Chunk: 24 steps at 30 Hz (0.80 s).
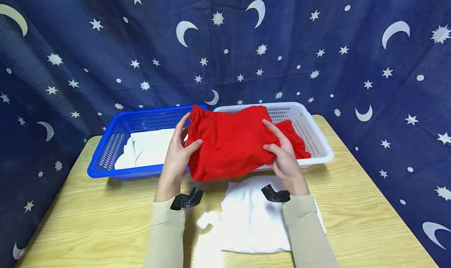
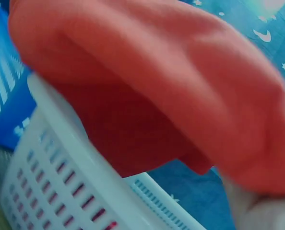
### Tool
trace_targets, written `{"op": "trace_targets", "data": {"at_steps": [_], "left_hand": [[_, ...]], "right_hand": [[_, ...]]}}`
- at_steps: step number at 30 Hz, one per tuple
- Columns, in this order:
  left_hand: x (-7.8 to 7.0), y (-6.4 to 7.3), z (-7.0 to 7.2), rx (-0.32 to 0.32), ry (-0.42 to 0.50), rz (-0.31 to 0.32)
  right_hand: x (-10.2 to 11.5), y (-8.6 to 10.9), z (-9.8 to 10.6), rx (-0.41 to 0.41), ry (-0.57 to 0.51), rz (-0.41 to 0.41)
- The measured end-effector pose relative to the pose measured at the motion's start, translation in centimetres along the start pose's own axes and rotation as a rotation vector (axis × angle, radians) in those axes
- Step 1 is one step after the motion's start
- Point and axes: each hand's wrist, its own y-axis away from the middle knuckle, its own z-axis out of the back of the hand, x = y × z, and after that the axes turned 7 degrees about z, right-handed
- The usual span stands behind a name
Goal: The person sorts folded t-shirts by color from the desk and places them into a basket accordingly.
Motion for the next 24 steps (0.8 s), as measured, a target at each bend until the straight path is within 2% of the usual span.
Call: {"op": "trace_targets", "data": {"at_steps": [3,7,10,12,14,18,20,24], "left_hand": [[1.2,-0.6,-0.6,-0.061,-0.052,-0.014],[3.3,-1.3,-1.5,-0.154,-0.204,-0.069],[4.6,-1.7,-1.9,-0.194,-0.308,-0.126],[5.3,-1.8,-2.2,-0.192,-0.35,-0.164],[5.7,-1.9,-2.3,-0.176,-0.39,-0.192],[6.1,-2.0,-2.8,-0.157,-0.502,-0.208],[6.1,-2.1,-3.1,-0.166,-0.591,-0.204],[6.1,-2.8,-3.9,-0.174,-0.735,-0.223]], "right_hand": [[-0.1,-0.6,0.2,-0.088,0.14,0.016],[-0.2,-1.2,0.9,-0.19,0.35,0.022],[-0.2,-1.2,1.5,-0.221,0.486,0.032],[-0.1,-1.1,1.9,-0.246,0.579,0.038],[0.2,-0.9,2.2,-0.269,0.728,0.042],[0.5,-1.0,2.4,-0.326,0.999,0.017],[0.5,-1.1,2.5,-0.34,1.051,0.003],[0.4,-1.1,2.7,-0.384,1.06,0.001]]}}
